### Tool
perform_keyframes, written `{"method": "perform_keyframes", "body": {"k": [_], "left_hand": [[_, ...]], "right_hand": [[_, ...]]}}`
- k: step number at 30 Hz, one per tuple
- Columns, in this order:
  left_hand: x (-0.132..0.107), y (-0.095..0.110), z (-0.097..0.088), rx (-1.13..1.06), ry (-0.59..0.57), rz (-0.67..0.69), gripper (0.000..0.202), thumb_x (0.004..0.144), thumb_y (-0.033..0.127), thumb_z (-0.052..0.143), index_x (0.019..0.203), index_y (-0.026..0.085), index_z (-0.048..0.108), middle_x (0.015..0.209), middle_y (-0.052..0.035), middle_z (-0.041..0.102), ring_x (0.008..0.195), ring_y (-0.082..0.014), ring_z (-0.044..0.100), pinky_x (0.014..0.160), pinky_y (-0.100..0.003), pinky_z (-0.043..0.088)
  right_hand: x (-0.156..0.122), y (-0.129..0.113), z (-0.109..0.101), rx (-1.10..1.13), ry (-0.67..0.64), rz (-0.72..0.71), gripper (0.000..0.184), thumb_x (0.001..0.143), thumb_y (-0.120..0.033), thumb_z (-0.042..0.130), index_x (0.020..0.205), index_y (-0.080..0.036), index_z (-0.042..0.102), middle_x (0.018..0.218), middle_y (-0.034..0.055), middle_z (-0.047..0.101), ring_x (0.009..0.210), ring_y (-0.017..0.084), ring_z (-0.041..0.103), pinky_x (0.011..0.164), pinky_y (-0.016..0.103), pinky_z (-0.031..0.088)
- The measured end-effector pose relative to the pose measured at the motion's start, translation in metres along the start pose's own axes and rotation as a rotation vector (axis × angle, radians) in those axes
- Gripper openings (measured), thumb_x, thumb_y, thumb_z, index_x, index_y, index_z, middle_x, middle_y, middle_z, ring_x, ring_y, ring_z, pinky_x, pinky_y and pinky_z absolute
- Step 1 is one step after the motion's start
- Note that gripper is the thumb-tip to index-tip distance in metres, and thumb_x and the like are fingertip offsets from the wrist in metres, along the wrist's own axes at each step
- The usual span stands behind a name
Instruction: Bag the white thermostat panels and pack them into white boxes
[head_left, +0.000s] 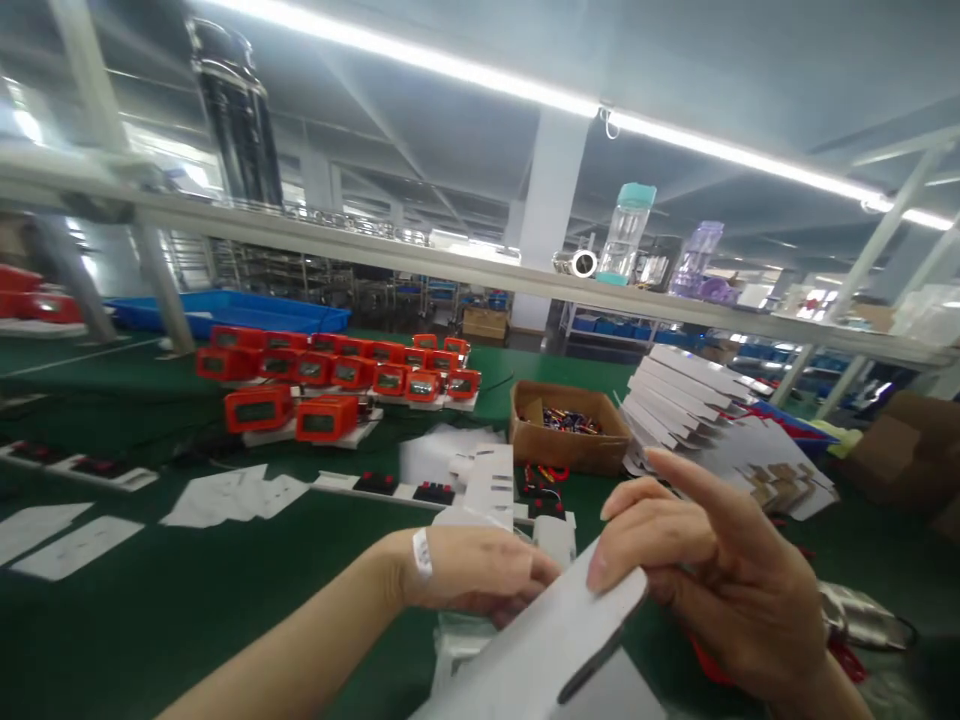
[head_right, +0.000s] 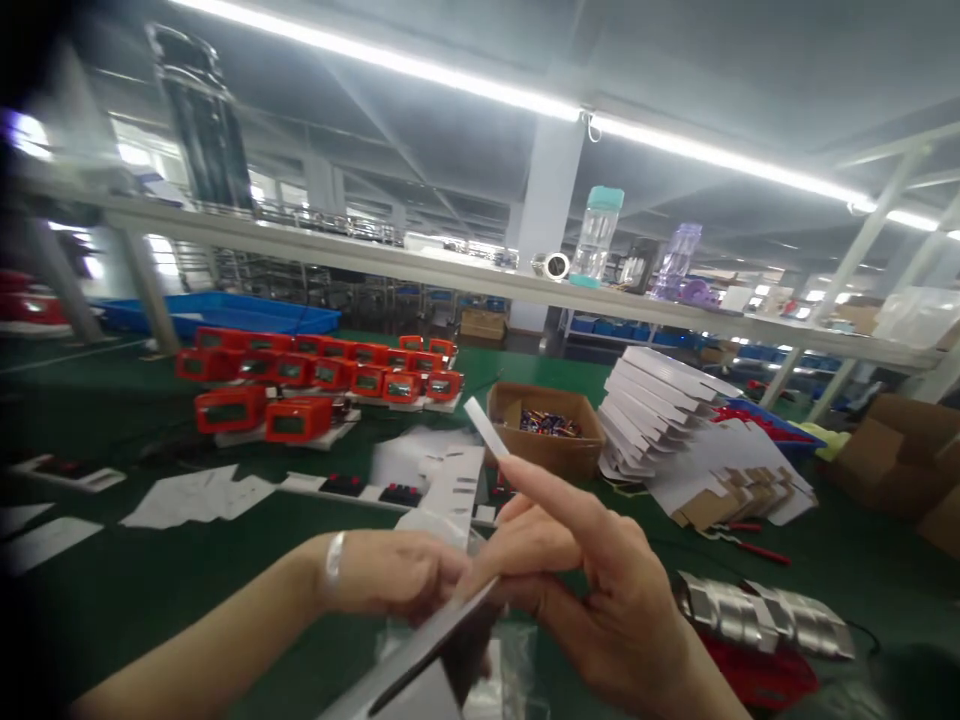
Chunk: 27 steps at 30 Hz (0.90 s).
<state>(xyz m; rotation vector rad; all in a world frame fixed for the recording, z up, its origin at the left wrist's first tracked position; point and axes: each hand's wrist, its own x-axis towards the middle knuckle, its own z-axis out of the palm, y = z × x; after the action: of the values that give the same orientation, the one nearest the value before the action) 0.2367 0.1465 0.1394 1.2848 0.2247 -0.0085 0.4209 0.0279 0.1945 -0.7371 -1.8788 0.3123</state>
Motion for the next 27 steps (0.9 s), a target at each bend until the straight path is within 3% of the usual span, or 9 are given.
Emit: {"method": "perform_keyframes", "body": {"k": [2, 4, 8, 10, 12, 15, 18, 22, 27], "left_hand": [[-0.008, -0.008, 0.004, -0.055, 0.029, -0.023, 0.059, 0.058, 0.059, 0.073, 0.099, 0.016, 0.069, 0.093, -0.01, 0.071, 0.086, -0.0261, 0.067, 0.073, -0.032, 0.052], [-0.017, -0.008, 0.005, -0.122, 0.151, 0.018, 0.053, 0.059, 0.05, 0.077, 0.098, 0.014, 0.068, 0.091, -0.0098, 0.071, 0.078, -0.0214, 0.068, 0.068, -0.026, 0.051], [-0.026, 0.0, 0.008, -0.168, 0.527, 0.215, 0.049, 0.069, 0.037, 0.074, 0.109, 0.016, 0.055, 0.102, -0.0109, 0.068, 0.08, -0.019, 0.067, 0.068, -0.025, 0.052], [-0.025, 0.0, 0.01, -0.132, 0.696, 0.276, 0.046, 0.07, 0.036, 0.073, 0.105, 0.016, 0.05, 0.1, -0.0107, 0.068, 0.083, -0.0215, 0.067, 0.071, -0.03, 0.053], [-0.021, -0.003, 0.013, -0.071, 0.791, 0.318, 0.045, 0.069, 0.036, 0.074, 0.099, 0.016, 0.048, 0.096, -0.0101, 0.069, 0.084, -0.0234, 0.067, 0.072, -0.034, 0.053], [-0.016, -0.009, 0.017, 0.0, 0.863, 0.358, 0.045, 0.068, 0.038, 0.074, 0.098, 0.016, 0.048, 0.095, -0.0108, 0.069, 0.086, -0.0251, 0.066, 0.073, -0.034, 0.052], [-0.014, -0.011, 0.02, 0.026, 0.933, 0.379, 0.046, 0.068, 0.038, 0.073, 0.1, 0.016, 0.048, 0.1, -0.0124, 0.069, 0.091, -0.0266, 0.066, 0.074, -0.034, 0.052], [-0.014, -0.01, 0.026, 0.048, 0.99, 0.387, 0.044, 0.068, 0.036, 0.073, 0.098, 0.016, 0.048, 0.097, -0.0112, 0.069, 0.091, -0.0273, 0.066, 0.073, -0.034, 0.052], [-0.016, -0.01, 0.027, 0.073, 0.975, 0.369, 0.044, 0.071, 0.037, 0.071, 0.102, 0.017, 0.046, 0.098, -0.0105, 0.068, 0.093, -0.0274, 0.065, 0.073, -0.035, 0.053]], "right_hand": [[-0.002, 0.008, 0.003, 0.013, 0.044, 0.042, 0.061, 0.086, -0.017, 0.057, 0.139, -0.033, 0.031, 0.082, -0.0026, 0.071, 0.08, 0.018, 0.067, 0.086, 0.042, 0.051], [-0.006, 0.016, 0.002, 0.028, 0.175, 0.122, 0.061, 0.083, -0.019, 0.061, 0.137, -0.032, 0.036, 0.096, 0.001, 0.07, 0.093, 0.019, 0.064, 0.089, 0.039, 0.052], [-0.015, 0.03, 0.001, 0.067, 0.6, 0.318, 0.037, 0.081, -0.025, 0.063, 0.118, -0.027, 0.057, 0.124, 0.0061, 0.057, 0.115, 0.02, 0.054, 0.091, 0.032, 0.05], [-0.015, 0.036, 0.007, 0.144, 0.689, 0.422, 0.02, 0.081, -0.029, 0.064, 0.101, -0.025, 0.064, 0.127, 0.0059, 0.056, 0.121, 0.021, 0.049, 0.1, 0.036, 0.043], [-0.012, 0.04, 0.015, 0.24, 0.654, 0.54, 0.011, 0.079, -0.033, 0.066, 0.084, -0.023, 0.066, 0.131, 0.006, 0.053, 0.124, 0.024, 0.045, 0.107, 0.044, 0.033], [-0.003, 0.045, 0.029, 0.309, 0.516, 0.682, 0.019, 0.075, -0.038, 0.068, 0.073, -0.019, 0.066, 0.137, 0.0079, 0.047, 0.124, 0.028, 0.045, 0.108, 0.05, 0.029], [0.007, 0.047, 0.038, 0.29, 0.42, 0.721, 0.025, 0.073, -0.042, 0.069, 0.071, -0.017, 0.067, 0.133, 0.0097, 0.051, 0.119, 0.028, 0.05, 0.102, 0.045, 0.038], [0.014, 0.049, 0.041, 0.25, 0.336, 0.723, 0.028, 0.072, -0.045, 0.068, 0.07, -0.017, 0.068, 0.106, 0.0115, 0.066, 0.108, 0.027, 0.058, 0.086, 0.042, 0.05], [0.019, 0.054, 0.042, 0.175, 0.368, 0.717, 0.027, 0.068, -0.045, 0.072, 0.065, -0.018, 0.07, 0.112, 0.0127, 0.065, 0.119, 0.03, 0.049, 0.103, 0.054, 0.032]]}}
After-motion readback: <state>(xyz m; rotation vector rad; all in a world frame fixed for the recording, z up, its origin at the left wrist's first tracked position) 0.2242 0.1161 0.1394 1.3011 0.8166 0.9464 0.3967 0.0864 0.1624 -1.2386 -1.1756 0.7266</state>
